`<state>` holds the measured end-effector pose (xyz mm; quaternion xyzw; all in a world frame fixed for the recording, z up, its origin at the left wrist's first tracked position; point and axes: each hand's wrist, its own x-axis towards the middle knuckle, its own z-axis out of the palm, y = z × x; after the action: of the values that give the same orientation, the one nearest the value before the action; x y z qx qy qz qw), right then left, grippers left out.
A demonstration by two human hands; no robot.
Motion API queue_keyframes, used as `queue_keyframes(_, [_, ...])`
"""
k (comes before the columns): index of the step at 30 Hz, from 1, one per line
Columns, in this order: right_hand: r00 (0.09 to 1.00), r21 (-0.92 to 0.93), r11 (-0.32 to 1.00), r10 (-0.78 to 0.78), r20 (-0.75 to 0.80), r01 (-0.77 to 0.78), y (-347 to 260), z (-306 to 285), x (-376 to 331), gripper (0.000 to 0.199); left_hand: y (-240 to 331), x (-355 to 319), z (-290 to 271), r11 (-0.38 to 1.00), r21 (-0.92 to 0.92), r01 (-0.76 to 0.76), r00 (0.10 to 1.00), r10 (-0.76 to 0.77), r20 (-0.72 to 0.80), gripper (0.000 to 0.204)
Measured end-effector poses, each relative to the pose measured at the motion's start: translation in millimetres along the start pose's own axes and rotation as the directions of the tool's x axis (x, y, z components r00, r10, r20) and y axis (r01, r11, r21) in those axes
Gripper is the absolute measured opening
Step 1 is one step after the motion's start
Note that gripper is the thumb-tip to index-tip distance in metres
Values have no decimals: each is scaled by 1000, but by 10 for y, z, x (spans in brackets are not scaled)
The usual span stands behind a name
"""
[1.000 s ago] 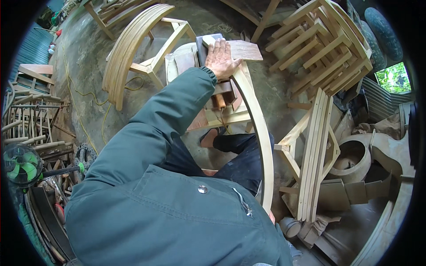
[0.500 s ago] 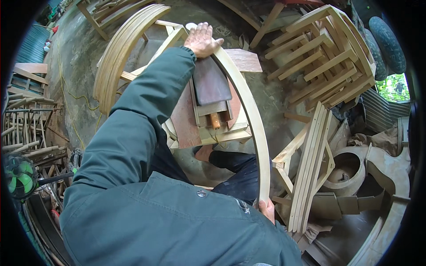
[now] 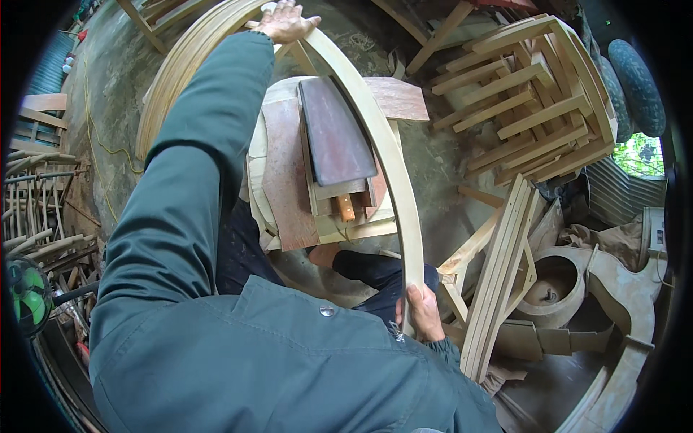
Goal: Sanding curved wooden chair components using a stationary sanding machine.
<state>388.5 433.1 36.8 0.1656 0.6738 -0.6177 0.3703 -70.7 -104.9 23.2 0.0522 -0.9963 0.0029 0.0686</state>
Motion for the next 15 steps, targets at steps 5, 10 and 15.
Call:
queue_keyframes(5, [997, 45, 999, 13, 81, -17, -65, -35, 15, 46, -68, -138, -116, 997, -33, 72, 996, -70, 56, 87])
queue_keyframes(10, [998, -45, 997, -59, 18, 60, 379, -17, -562, 50, 136, -737, -226, 998, -39, -41, 990, 46, 137, 92])
queue_keyframes(15, [988, -28, 999, -27, -154, 23, 1216, -134, -1234, 55, 672, -1674, -435, 988, -129, -90, 976, 113, 185, 97])
